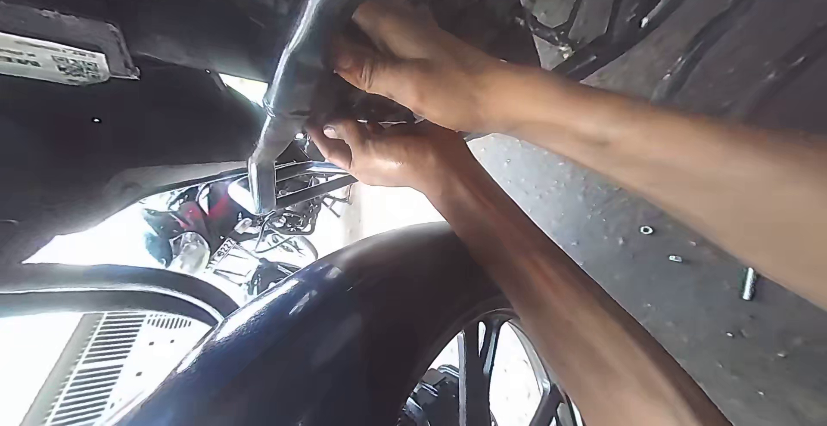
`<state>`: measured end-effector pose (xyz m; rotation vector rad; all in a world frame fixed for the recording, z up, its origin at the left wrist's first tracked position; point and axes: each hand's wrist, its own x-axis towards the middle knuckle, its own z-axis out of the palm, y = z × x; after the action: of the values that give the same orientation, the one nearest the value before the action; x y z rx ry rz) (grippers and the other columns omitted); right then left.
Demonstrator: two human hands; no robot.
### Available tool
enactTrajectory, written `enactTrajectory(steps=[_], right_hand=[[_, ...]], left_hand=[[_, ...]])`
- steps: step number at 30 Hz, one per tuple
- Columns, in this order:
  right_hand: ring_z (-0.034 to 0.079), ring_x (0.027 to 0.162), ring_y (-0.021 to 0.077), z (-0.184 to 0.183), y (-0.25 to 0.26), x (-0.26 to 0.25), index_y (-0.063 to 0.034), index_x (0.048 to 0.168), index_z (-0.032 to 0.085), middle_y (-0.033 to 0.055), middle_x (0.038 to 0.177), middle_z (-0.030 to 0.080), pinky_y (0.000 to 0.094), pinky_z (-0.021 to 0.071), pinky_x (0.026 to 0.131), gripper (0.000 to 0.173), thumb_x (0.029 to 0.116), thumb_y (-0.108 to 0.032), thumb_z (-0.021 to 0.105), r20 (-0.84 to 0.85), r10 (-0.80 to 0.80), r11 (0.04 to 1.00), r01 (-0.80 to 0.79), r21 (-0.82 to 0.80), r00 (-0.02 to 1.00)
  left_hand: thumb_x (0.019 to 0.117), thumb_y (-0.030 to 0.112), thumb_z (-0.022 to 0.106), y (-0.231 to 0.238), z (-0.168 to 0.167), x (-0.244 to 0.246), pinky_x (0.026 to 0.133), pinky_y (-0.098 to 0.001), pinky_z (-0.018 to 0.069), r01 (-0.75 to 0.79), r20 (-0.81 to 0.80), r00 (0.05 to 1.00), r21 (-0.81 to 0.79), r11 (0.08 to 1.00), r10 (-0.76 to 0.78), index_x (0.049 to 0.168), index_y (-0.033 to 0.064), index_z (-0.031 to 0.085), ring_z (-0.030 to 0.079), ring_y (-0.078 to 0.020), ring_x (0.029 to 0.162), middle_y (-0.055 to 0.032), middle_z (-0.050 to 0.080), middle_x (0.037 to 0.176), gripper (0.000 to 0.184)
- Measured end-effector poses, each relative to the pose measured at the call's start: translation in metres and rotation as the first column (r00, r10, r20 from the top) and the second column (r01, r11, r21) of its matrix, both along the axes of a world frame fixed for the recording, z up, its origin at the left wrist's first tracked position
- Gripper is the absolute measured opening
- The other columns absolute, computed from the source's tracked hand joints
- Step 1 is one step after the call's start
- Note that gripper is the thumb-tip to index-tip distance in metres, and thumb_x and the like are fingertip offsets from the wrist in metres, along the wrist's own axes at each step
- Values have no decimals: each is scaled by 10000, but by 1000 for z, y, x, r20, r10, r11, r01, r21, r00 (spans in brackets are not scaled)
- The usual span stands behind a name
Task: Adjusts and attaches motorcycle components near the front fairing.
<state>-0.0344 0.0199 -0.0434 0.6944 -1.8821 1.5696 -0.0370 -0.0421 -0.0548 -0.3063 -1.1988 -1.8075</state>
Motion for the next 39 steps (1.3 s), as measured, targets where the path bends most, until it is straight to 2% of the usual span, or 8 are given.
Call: enactTrajectory(steps=[8, 11, 13, 17, 20, 23, 28, 39], right_hand=[[333, 1490, 161, -1, 7, 4, -142, 1477, 535, 59, 1539, 478, 498, 165, 1257, 525, 1075, -459, 417, 45, 100, 995, -99, -35, 994], [518, 1280, 36, 3, 3, 10, -96, 1288, 640, 23, 1286, 625, 311, 375, 1145, 353, 1112, -256, 379, 51, 163, 952, -144, -269, 985], [576, 1036, 19, 12, -2, 14, -110, 1069, 666, -12, 1026, 635, 272, 453, 943, 255, 1100, -213, 435, 119, 63, 951, -23, -309, 991], [581, 1054, 61, 21, -1, 15, -110, 1099, 718, 2, 1064, 669, 332, 443, 940, 230, 1071, -198, 507, 174, -83, 970, 120, -213, 981], [583, 1005, 53, 20, -1, 10, -123, 1046, 720, -14, 1011, 661, 335, 445, 916, 217, 1067, -213, 523, 169, -57, 966, 97, -239, 984], [592, 939, 48, 16, -4, 4, -123, 976, 709, -21, 942, 648, 329, 463, 878, 202, 1054, -206, 542, 139, -38, 952, 78, -297, 990], [598, 943, 74, 15, -7, -1, -131, 956, 687, -14, 935, 645, 386, 450, 891, 218, 1056, -250, 533, 128, -64, 948, 100, -301, 990], [602, 953, 83, 12, -12, -3, -125, 972, 699, -7, 949, 654, 413, 443, 907, 224, 1049, -230, 517, 103, -96, 939, 124, -321, 990]], left_hand=[[1134, 370, 177, 3, 5, 6, 847, -269, 524, 146, -69, 988, 177, 973, -135, 1314, 100, 419, 593, -94, 983, -49, 540, 1107, 405], [1127, 386, 202, -50, -23, -68, 951, -400, 528, 90, -374, 915, -175, 980, -150, 1419, 8, 385, 607, -208, 1152, -157, 567, 1289, 512], [1113, 460, 242, -77, -29, -112, 861, -395, 557, 39, -417, 898, -237, 971, -138, 1368, 42, 467, 643, -204, 1064, -132, 616, 1232, 539], [1106, 476, 251, -77, -28, -114, 690, -305, 533, 62, -333, 935, -182, 981, -121, 1261, 85, 517, 623, -140, 848, -67, 621, 1048, 498], [1130, 337, 241, -48, -22, -65, 777, -315, 544, 68, -310, 945, -128, 989, -105, 1321, 22, 443, 620, -153, 914, -101, 589, 1067, 420], [1144, 263, 205, 2, 1, 6, 882, -249, 486, 24, -30, 999, 105, 994, -21, 1399, 78, 371, 557, -102, 994, -58, 501, 1136, 356], [1142, 231, 176, 2, -2, 9, 949, -259, 464, 32, -25, 999, 70, 997, -30, 1507, 68, 272, 536, -125, 1107, -94, 470, 1275, 411], [1128, 167, 191, 3, -2, 12, 873, -219, 459, 12, -36, 999, 68, 998, -10, 1452, 59, 322, 533, -99, 1002, -79, 473, 1186, 365]])
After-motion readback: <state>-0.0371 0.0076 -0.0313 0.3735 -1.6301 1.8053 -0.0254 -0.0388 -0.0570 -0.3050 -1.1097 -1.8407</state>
